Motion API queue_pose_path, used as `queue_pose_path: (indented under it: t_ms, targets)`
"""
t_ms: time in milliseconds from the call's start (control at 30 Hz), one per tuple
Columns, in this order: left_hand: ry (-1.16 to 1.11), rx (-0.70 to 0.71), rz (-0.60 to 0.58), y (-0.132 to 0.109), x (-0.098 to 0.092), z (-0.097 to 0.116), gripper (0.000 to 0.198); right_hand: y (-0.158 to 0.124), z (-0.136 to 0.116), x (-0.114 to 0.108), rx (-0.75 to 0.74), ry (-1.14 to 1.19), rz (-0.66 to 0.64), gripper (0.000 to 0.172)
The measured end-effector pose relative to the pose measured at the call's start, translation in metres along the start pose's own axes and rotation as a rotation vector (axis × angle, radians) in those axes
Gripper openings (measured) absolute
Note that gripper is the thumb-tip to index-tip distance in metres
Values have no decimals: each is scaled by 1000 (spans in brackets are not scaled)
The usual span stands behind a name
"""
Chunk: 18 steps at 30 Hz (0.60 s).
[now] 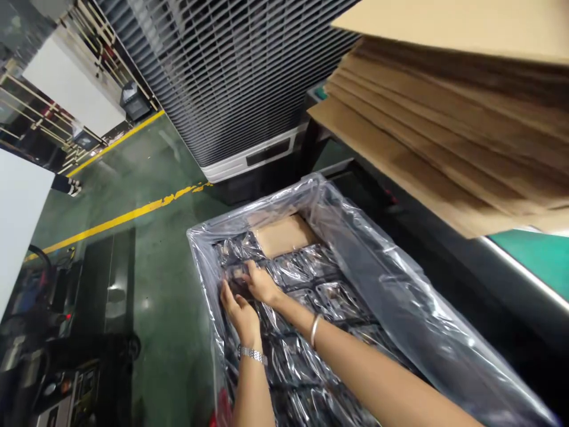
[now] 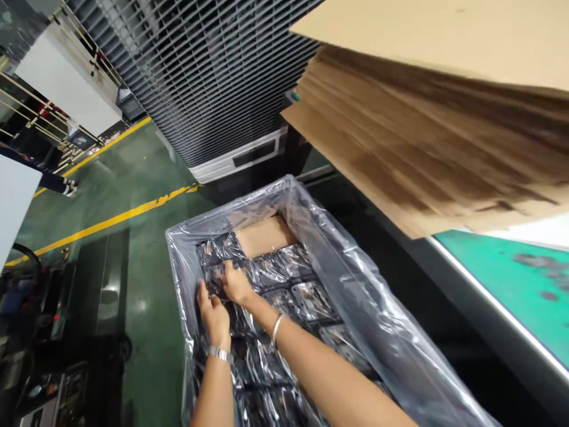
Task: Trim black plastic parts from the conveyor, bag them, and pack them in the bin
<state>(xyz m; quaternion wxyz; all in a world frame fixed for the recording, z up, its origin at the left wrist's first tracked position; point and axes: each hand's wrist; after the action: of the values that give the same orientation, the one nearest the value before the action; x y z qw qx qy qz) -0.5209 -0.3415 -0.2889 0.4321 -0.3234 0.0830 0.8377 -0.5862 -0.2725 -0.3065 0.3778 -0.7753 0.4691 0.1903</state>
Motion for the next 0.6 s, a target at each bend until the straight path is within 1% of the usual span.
queue_pose_path:
  t_ms: [67,167,233,333,467,533,600]
  targets:
    - [26,10,37,9,12,-8,47,14,0,7,-32,-58,-44,35]
    - [45,11,62,16,25,-19,48,24,1,16,-80,-128,-86,33]
    - [76,19,51,16,30,-24,47,25,0,18,-102,-176,-103,29]
    - [209,24,-15,11,33,-26,42,23,-3,19,-120,-258,-96,21]
    - [417,-41,-101,4,35,-20,41,22,-7,13,-137,-329,-48,20]
    - [475,-34,-115,3,36,-17,41,26,-4,6,-114,-333,-50,17]
    - [511,-22,-111,3,39,-16,40,34,2,-6,-61,-321,-33,20]
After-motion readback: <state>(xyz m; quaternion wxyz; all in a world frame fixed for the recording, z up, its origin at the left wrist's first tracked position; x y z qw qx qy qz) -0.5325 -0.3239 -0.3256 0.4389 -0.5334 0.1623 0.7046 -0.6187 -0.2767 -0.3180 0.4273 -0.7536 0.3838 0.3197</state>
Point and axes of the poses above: each hand's wrist, its own y-axis towards the middle knuckle, its own x-axis out of the palm, z = x × y, and after that the axes turned 10 degrees about -y, right-handed
